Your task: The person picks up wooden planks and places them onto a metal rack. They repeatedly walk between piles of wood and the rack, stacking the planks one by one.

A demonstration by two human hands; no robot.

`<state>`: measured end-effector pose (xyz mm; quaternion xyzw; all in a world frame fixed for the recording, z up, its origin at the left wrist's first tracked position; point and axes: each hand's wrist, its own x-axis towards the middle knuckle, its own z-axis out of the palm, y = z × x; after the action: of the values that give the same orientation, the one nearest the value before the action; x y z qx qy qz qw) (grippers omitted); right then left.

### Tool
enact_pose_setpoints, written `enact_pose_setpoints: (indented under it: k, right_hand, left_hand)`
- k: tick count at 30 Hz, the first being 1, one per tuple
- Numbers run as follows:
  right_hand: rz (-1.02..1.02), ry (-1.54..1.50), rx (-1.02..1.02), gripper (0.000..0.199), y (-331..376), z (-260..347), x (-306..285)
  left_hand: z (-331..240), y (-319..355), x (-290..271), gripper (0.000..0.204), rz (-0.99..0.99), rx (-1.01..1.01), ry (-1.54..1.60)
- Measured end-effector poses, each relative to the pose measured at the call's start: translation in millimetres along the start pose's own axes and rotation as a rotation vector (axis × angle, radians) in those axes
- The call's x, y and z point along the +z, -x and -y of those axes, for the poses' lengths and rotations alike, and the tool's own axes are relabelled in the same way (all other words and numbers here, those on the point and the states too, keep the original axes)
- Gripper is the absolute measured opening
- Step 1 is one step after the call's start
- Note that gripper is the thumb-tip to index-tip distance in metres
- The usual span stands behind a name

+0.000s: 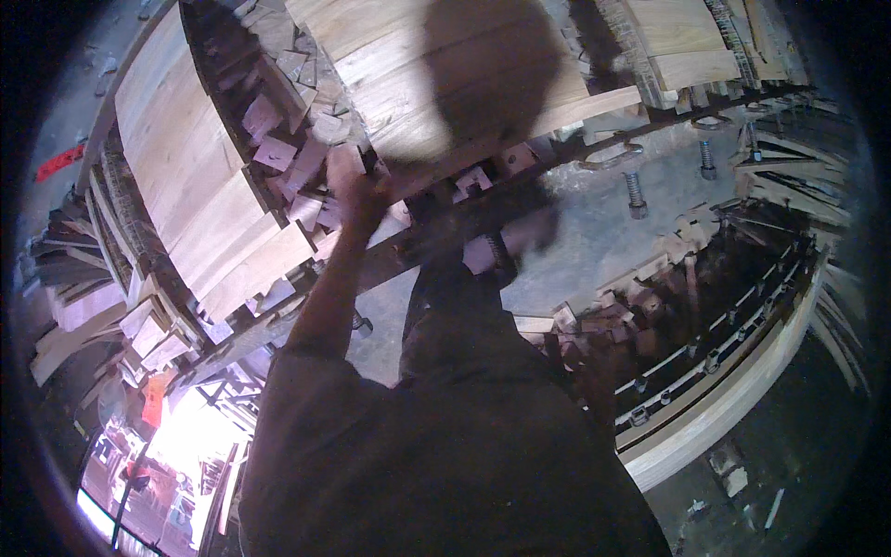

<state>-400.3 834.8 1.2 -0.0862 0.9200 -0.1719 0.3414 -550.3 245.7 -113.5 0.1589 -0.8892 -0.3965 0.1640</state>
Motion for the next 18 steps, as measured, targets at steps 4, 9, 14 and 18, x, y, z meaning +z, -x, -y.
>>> enact_pose_setpoints:
  k: [4, 9, 14, 18]
  right_hand:
    - [0.015, 0.12, -0.089, 0.041, -4, -11, 5]
    - [-0.017, 0.314, -0.249, 0.042, 10, -28, 27]
    - [-0.079, 0.231, -0.146, 0.036, 12, 12, 22]
    - [0.054, 0.071, 0.165, 0.028, 7, 88, -20]
  left_hand:
    - [68, 69, -10, 0.031, 0.412, -0.13, 0.052]
    - [98, 73, 48, 0.027, 0.406, -0.558, 0.1]
    - [64, 44, 58, 0.021, 0.483, -0.299, -0.13]
    - [76, 39, 67, 0.014, 0.471, 0.063, -0.363]
